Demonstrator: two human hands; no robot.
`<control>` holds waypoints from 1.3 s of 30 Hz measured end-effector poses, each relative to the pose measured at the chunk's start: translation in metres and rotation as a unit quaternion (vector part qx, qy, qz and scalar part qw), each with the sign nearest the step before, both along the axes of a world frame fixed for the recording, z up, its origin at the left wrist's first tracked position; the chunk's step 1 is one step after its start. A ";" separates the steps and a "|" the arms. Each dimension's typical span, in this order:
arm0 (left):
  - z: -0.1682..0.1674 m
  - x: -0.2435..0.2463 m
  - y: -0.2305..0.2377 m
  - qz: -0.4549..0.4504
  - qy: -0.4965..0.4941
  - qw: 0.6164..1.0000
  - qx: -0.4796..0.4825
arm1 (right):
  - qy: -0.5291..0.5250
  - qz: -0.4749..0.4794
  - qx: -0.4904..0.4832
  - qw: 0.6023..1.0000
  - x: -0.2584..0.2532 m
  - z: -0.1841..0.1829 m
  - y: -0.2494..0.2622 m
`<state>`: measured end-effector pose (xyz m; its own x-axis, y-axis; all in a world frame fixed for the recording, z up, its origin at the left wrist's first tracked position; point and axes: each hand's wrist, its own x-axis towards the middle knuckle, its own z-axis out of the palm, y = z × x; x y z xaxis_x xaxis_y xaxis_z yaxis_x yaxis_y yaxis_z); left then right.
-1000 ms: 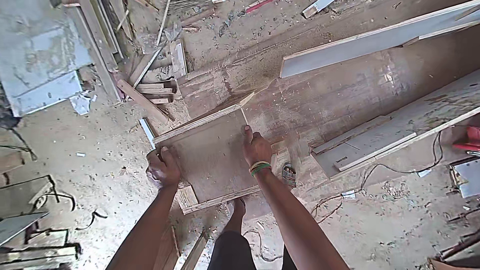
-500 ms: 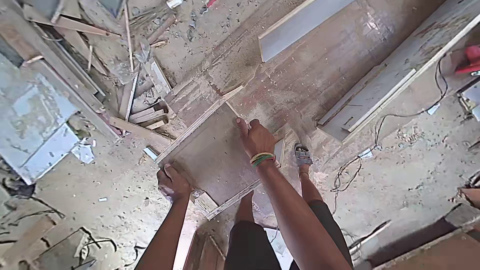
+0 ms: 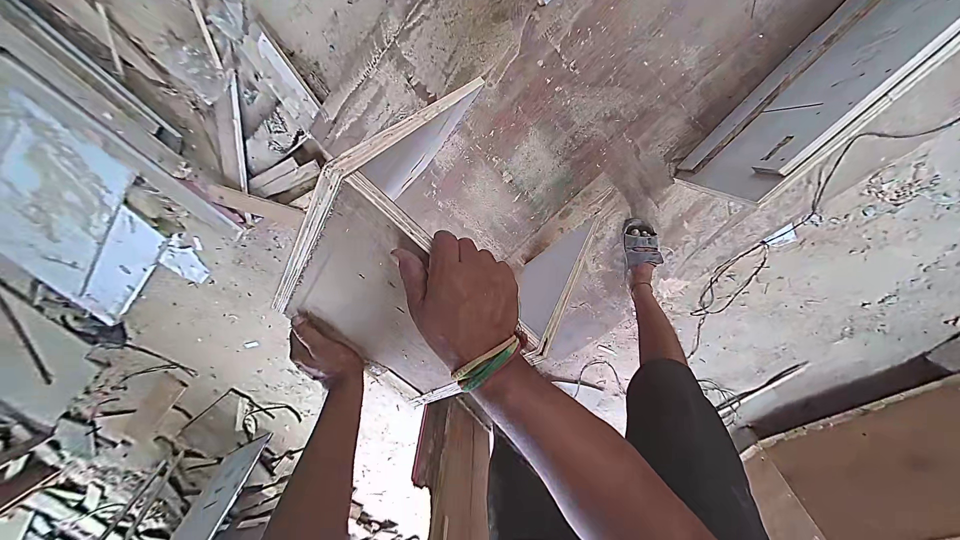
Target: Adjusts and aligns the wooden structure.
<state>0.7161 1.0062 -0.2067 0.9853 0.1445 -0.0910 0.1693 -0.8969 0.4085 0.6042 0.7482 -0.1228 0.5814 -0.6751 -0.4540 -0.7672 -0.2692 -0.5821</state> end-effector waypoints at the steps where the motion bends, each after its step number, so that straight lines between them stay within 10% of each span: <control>1: -0.001 0.001 0.003 0.003 -0.001 1.000 0.002 | -0.005 -0.002 -0.009 1.000 0.001 0.000 0.004; 12: -0.004 0.004 0.022 0.028 0.005 0.999 0.022 | -0.042 -0.014 0.099 0.994 0.003 0.010 0.021; 16: -0.006 0.008 0.037 0.036 0.013 0.999 0.024 | -0.217 -0.217 0.340 0.889 -0.017 0.010 0.008; 18: -0.008 0.009 0.047 0.038 0.010 0.999 0.025 | -0.253 -0.327 0.263 0.872 -0.045 -0.004 -0.009; 21: -0.012 0.012 0.061 0.043 0.017 0.996 0.073 | -0.083 -0.363 0.048 0.927 -0.099 -0.065 -0.042; 23: -0.011 0.015 0.074 0.030 0.033 0.993 0.111 | 0.077 -0.386 0.098 0.914 -0.126 -0.111 -0.047; 28: -0.010 0.023 0.086 -0.044 0.045 0.980 0.188 | 0.176 -0.526 0.455 0.697 -0.153 -0.183 0.000; 34: -0.005 0.025 0.078 -0.070 0.029 0.975 0.210 | 0.163 -0.557 0.466 0.668 -0.144 -0.207 0.012; 39: 0.008 0.026 0.076 -0.053 0.071 0.965 0.247 | 0.236 -0.497 0.424 0.720 -0.130 -0.203 0.007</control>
